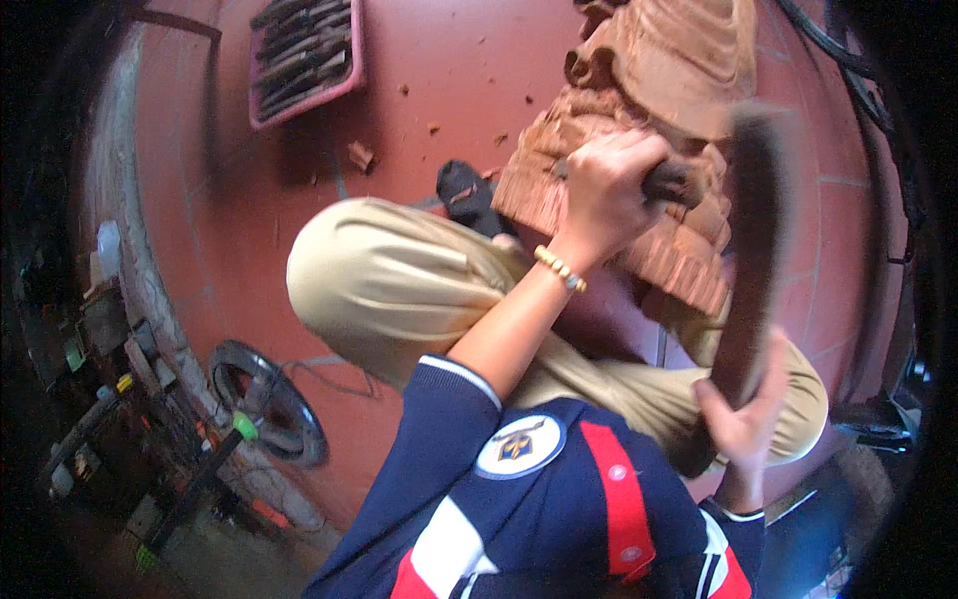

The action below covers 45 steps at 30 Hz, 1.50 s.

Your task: The person is carving a wooden sculpture using a chisel and mallet. They are seated on the floor, holding the chisel in one hand and striking it with the mallet in the other to shape the wood.

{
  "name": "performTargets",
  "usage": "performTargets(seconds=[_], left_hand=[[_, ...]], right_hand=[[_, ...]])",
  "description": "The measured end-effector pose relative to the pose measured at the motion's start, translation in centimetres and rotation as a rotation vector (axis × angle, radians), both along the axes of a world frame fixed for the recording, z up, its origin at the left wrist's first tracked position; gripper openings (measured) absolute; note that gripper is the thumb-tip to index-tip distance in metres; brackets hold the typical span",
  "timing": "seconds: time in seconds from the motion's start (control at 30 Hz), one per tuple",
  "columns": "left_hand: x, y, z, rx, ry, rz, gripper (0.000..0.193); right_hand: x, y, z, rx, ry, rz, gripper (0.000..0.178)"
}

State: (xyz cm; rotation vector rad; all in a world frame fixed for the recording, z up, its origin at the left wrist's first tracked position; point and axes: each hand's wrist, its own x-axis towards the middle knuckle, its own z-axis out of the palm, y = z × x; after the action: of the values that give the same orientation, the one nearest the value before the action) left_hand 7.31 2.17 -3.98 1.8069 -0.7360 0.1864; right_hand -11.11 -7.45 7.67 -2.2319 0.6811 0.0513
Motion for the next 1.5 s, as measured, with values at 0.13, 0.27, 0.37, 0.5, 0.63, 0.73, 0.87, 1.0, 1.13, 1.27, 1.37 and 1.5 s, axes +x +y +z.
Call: performTargets(seconds=[0.13,0.27,0.37,0.5,0.63,0.73,0.87,1.0,1.13,1.27,1.37,1.5], left_hand=[[-0.3,-0.7,-0.1,-0.022,0.020,0.001,0.017],[-0.5,-0.9,-0.2,-0.005,0.008,0.031,0.017],[-0.7,-0.4,-0.2,0.023,0.015,0.035,0.018],[-0.7,-0.7,-0.2,0.029,-0.001,0.020,0.019],[-0.4,-0.4,-0.1,0.053,0.025,0.010,0.018],[-0.5,-0.7,-0.3,0.043,0.006,-0.008,0.018],[-0.9,-0.3,-0.6,0.081,0.009,-0.023,0.020],[-0.5,-0.4,-0.3,0.081,0.004,-0.023,0.021],[-0.7,-0.2,0.1,0.109,0.017,-0.040,0.022],[-0.9,-0.5,-0.1,0.059,0.006,-0.038,0.022],[-0.3,-0.4,-0.2,0.084,-0.020,-0.007,0.022],[-0.7,-0.3,0.3,0.071,0.020,-0.032,0.021]], right_hand=[[0.0,-0.2,-1.2,-0.187,-0.023,0.088,0.067],[1.1,-0.5,-0.9,0.105,0.013,0.068,0.069],[0.5,-0.1,-0.1,0.315,0.059,-0.274,0.064],[-0.5,0.4,-1.2,0.367,0.113,-0.161,0.064],[-0.5,0.9,0.4,0.490,0.015,-0.336,0.061],[-0.3,0.5,-1.7,0.008,0.060,-0.053,0.059],[0.5,0.7,-0.3,0.438,-0.015,-0.205,0.059],[0.7,0.5,-2.4,0.100,-0.042,-0.126,0.049],[-0.2,0.6,-1.1,0.396,-0.099,-0.363,0.040],[0.8,-0.7,-2.4,0.057,0.083,0.029,0.052],[1.6,-0.4,-1.9,0.101,-0.022,0.000,0.057],[0.9,0.5,-0.5,0.341,-0.104,-0.266,0.046]])
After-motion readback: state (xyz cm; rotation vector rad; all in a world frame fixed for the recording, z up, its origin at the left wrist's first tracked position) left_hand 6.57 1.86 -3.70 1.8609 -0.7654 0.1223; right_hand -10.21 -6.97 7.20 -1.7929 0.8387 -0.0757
